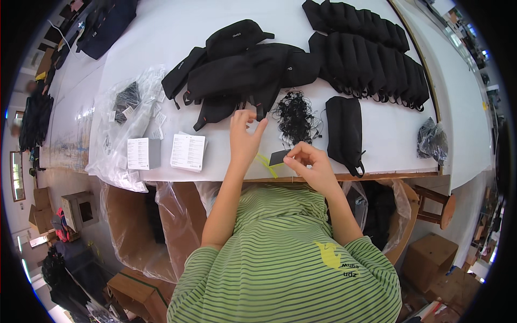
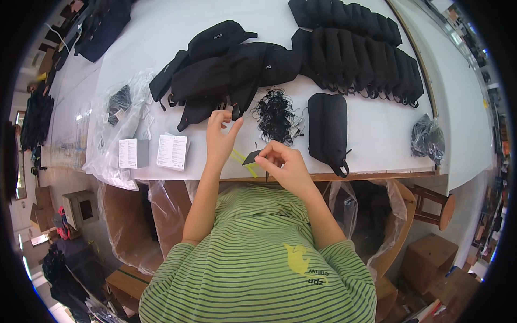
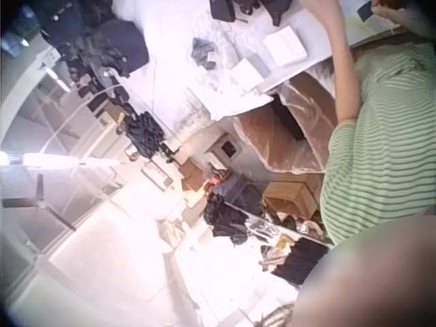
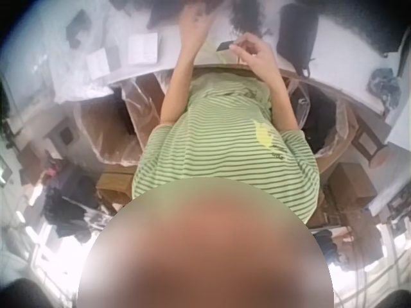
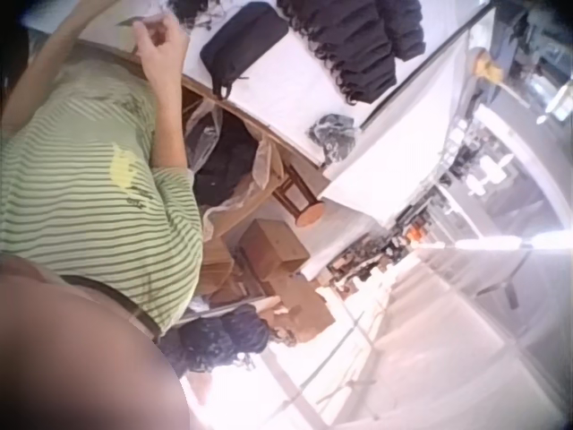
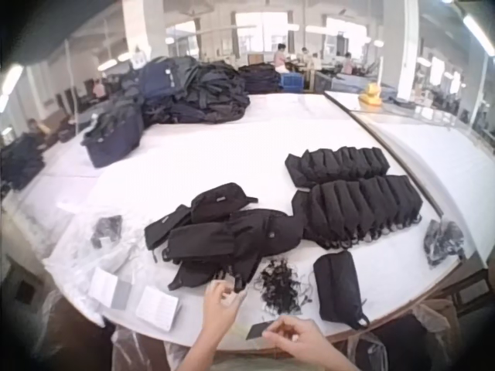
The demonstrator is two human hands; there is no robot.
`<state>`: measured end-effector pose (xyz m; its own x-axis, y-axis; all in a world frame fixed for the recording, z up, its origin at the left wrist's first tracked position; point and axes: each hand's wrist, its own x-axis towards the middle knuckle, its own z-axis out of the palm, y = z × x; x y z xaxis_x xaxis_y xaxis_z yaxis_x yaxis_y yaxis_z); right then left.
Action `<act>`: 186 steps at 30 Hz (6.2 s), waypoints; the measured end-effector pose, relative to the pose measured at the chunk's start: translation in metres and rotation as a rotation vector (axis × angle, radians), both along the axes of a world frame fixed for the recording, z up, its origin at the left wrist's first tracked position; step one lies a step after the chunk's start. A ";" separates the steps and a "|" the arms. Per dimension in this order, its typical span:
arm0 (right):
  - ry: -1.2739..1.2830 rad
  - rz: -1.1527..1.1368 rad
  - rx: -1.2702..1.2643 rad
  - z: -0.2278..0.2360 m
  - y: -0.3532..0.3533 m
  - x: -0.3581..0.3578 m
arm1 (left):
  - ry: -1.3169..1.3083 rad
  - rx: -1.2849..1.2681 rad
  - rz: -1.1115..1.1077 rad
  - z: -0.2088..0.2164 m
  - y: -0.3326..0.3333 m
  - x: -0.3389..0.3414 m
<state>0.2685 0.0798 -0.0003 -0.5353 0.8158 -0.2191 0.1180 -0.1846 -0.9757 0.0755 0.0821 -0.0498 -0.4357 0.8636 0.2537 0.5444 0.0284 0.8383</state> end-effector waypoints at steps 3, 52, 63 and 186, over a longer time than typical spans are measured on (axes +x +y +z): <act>-0.021 -0.031 0.058 -0.002 0.000 -0.005 | -0.142 -0.015 -0.084 0.029 -0.023 0.003; 0.345 -0.144 -0.142 0.017 -0.016 -0.016 | -0.475 -0.092 -0.198 0.084 -0.087 0.030; 0.134 -0.075 0.133 0.024 -0.014 -0.016 | -0.344 -0.086 -0.217 0.084 -0.086 0.028; -0.556 0.108 0.632 0.048 0.005 0.018 | 0.254 -0.329 -0.748 0.092 -0.091 0.008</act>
